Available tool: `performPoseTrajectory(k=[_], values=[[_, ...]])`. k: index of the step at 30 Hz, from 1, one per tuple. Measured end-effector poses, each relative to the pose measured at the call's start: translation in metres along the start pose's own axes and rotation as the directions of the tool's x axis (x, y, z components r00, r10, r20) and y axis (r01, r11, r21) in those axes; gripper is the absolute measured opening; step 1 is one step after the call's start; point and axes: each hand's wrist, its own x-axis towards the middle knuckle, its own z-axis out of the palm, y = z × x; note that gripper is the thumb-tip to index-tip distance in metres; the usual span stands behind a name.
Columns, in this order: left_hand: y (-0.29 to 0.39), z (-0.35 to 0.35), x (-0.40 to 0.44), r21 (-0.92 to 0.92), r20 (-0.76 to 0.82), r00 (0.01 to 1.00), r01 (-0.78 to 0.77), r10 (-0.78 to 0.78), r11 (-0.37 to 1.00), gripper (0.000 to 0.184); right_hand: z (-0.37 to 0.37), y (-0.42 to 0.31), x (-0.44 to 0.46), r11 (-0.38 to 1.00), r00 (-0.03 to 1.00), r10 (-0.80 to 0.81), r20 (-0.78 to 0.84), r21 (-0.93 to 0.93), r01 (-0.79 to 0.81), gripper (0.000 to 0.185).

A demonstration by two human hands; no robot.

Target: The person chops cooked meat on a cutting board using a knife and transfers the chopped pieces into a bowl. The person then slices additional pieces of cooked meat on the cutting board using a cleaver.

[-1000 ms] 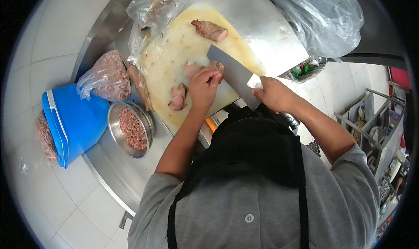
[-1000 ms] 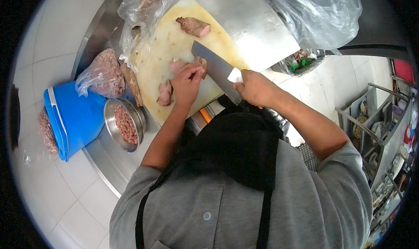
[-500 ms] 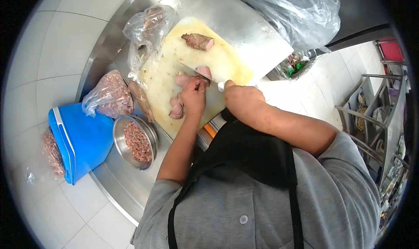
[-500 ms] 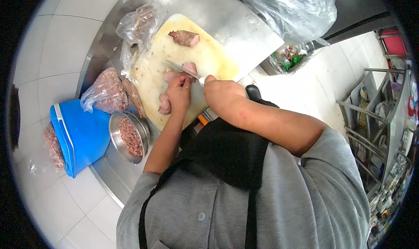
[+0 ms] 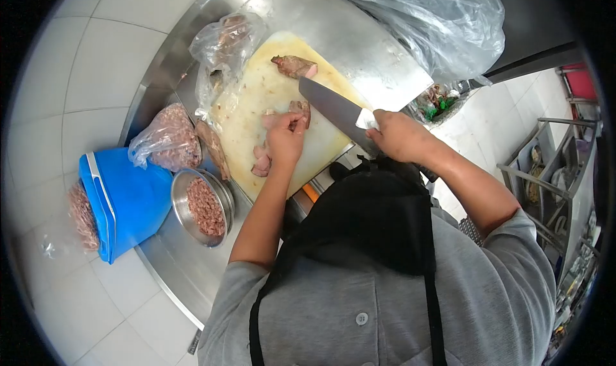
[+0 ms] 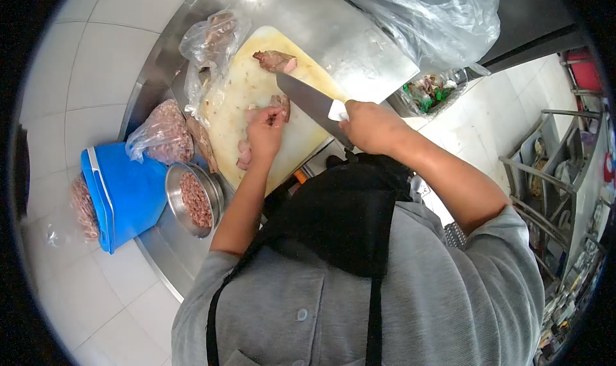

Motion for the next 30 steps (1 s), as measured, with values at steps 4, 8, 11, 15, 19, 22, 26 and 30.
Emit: performPoseTrajectory(k=[4,8,11,15,19,22,26,30], values=[[0.023,-0.008,0.010,-0.014,0.094,0.995,0.043,-0.042,0.999,0.031,0.005,0.013,0.009,1.000,1.000,-0.016,-0.010,0.015,0.016,0.035],[0.023,-0.013,0.020,0.269,0.201,0.978,-0.117,0.063,0.956,0.034,0.002,0.012,0.010,1.000,1.000,0.009,-0.012,0.025,-0.008,0.035],[0.013,-0.011,0.016,0.005,0.149,0.977,0.151,-0.150,0.989,0.032,-0.001,0.008,0.006,0.999,1.000,-0.013,0.010,0.037,0.013,0.034],[-0.009,-0.010,0.011,-0.174,0.145,0.981,0.155,-0.130,0.972,0.029,0.002,-0.003,0.009,0.999,0.998,-0.028,0.059,0.040,0.026,0.034],[-0.014,-0.007,0.009,-0.312,0.124,0.991,0.079,-0.042,0.947,0.031,0.000,-0.012,0.016,0.998,0.980,0.031,0.196,-0.053,-0.021,0.032],[-0.008,-0.008,0.009,-0.198,0.114,0.993,0.031,-0.008,0.980,0.030,0.003,-0.016,0.017,0.997,0.982,0.042,0.186,-0.076,-0.029,0.032],[-0.009,-0.008,0.008,-0.157,0.153,0.988,0.049,-0.025,0.986,0.031,0.015,-0.022,0.022,0.999,0.986,0.014,0.165,-0.049,-0.006,0.028],[-0.011,-0.006,0.010,-0.219,0.119,0.993,0.039,-0.013,0.975,0.032,0.026,-0.033,0.028,0.998,0.993,0.018,0.120,-0.063,-0.011,0.030]])
